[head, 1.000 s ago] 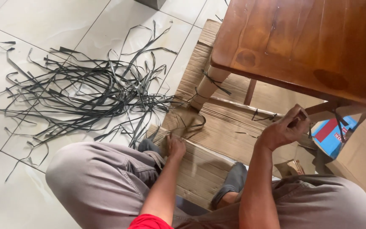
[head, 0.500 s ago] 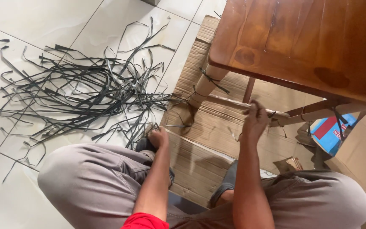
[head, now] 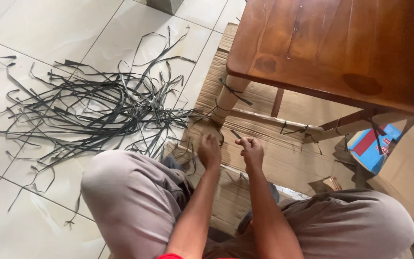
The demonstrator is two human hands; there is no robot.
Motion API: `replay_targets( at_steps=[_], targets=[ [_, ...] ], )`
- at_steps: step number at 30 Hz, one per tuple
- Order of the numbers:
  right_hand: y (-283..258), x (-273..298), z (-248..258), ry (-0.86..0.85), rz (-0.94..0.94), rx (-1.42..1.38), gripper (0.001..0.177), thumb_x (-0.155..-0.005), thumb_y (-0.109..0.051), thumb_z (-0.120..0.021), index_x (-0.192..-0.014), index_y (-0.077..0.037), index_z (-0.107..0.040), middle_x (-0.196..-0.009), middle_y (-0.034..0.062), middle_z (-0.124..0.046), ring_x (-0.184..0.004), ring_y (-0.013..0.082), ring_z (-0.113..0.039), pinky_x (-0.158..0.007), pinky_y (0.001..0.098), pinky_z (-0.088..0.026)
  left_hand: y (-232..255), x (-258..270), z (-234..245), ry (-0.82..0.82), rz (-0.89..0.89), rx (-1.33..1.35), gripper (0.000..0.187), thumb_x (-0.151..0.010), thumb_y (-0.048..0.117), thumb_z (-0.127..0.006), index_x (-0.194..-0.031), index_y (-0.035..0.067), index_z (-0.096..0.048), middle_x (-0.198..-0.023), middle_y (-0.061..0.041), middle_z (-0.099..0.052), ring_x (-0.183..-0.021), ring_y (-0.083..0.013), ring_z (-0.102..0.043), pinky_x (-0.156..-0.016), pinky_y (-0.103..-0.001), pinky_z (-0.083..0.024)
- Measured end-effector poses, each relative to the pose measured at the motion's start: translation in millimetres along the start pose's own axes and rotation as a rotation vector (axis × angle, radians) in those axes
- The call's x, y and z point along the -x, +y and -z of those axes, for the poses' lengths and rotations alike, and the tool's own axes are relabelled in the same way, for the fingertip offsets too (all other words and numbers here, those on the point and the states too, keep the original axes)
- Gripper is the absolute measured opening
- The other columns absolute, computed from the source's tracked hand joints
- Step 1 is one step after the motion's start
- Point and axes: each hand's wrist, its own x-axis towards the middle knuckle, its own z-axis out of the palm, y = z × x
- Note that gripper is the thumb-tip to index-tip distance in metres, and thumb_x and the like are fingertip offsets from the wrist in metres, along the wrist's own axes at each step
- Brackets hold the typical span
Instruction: Wrapping and tying plastic straps around the legs of a wooden chair for protection
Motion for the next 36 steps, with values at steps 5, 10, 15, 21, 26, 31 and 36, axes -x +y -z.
replay_targets(
  at_steps=[5, 10, 15, 21, 26, 31, 36],
  targets=[
    [-0.3, -0.1, 4.9, -0.027, 0.020, -0.083, 0.015, -0.092, -0.023, -0.072, -0.097, -0.008, -0.072, -0.081, 0.0082, -0.076, -0.049, 0.0104, -0.054, -0.049, 0.0211, -0.039, 7.1, 34.5, -36.1, -0.603, 0.115, 0.070, 0.033, -0.087, 0.053, -0.070, -0.104, 0.026, -0.078, -0.091, 0.000, -0.078, -0.102, -0.0214, -0.074, -0.090, -0.038, -0.056],
    [4.7, 3.9, 15.9, -0.017, -0.025, -0.103, 0.016, -0.092, -0.025, -0.074, -0.094, -0.009, -0.075, -0.078, 0.0075, -0.074, -0.053, 0.0105, -0.054, -0.045, 0.0197, -0.037, 15.4, 37.0, -48.2, -0.478, 0.176, 0.046, 0.027, -0.087, 0.048, -0.068, -0.102, 0.030, -0.081, -0.088, -0.003, -0.079, -0.100, -0.0297, -0.074, -0.090, -0.042, -0.057],
    [23.4, 5.9, 36.3, 0.012, -0.117, -0.185, 0.022, -0.091, -0.029, -0.077, -0.098, -0.008, -0.075, -0.079, 0.0102, -0.075, -0.052, 0.0093, -0.051, -0.043, 0.0182, -0.034, 33.0, 27.4, -60.2, -0.455, 0.061, 0.018, 0.023, -0.089, 0.043, -0.069, -0.102, 0.029, -0.081, -0.085, -0.005, -0.079, -0.084, -0.0294, -0.077, -0.081, -0.041, -0.060],
    [49.2, -7.2, 48.0, 0.161, -0.171, -0.279, 0.022, -0.089, -0.029, -0.079, -0.084, -0.009, -0.070, -0.059, 0.0039, -0.057, -0.048, 0.0057, -0.041, -0.040, 0.0172, -0.027, 41.4, 9.3, -101.6, -0.558, -0.416, -0.091, 0.012, -0.091, 0.040, -0.072, -0.097, 0.033, -0.079, -0.094, 0.002, -0.078, -0.097, -0.0250, -0.074, -0.085, -0.046, -0.059],
    [124.0, -25.7, 53.6, 0.353, -0.271, -0.171, 0.020, -0.086, -0.029, -0.077, -0.084, -0.010, -0.071, -0.059, 0.0023, -0.054, -0.047, 0.0089, -0.040, -0.039, 0.0231, -0.029, 39.6, -27.0, -130.7, -0.677, -1.064, -0.362, 0.050, -0.087, 0.019, -0.073, -0.135, 0.025, -0.063, -0.129, -0.002, -0.063, -0.134, -0.0267, -0.054, -0.116, -0.047, -0.041],
    [151.5, -16.8, 42.5, 0.366, -0.385, 0.023, 0.031, -0.083, -0.044, -0.077, -0.091, -0.014, -0.077, -0.071, 0.0051, -0.068, -0.066, 0.0189, -0.060, -0.058, 0.0303, -0.046, 54.5, -41.2, -131.9, -0.810, -1.202, -0.613, 0.071, -0.084, 0.021, -0.075, -0.149, 0.017, -0.048, -0.139, -0.009, -0.059, -0.141, -0.0306, -0.048, -0.123, -0.053, -0.031],
    [119.0, 6.9, 30.1, 0.280, -0.398, 0.109, 0.032, -0.081, -0.048, -0.077, -0.094, -0.018, -0.079, -0.068, 0.0023, -0.068, -0.071, 0.0201, -0.066, -0.068, 0.0334, -0.051, 51.3, -41.1, -144.9, -0.797, -1.267, -0.682, 0.068, -0.088, 0.031, -0.073, -0.147, 0.009, -0.046, -0.137, -0.013, -0.060, -0.139, -0.0303, -0.051, -0.125, -0.052, -0.024]
  ],
)
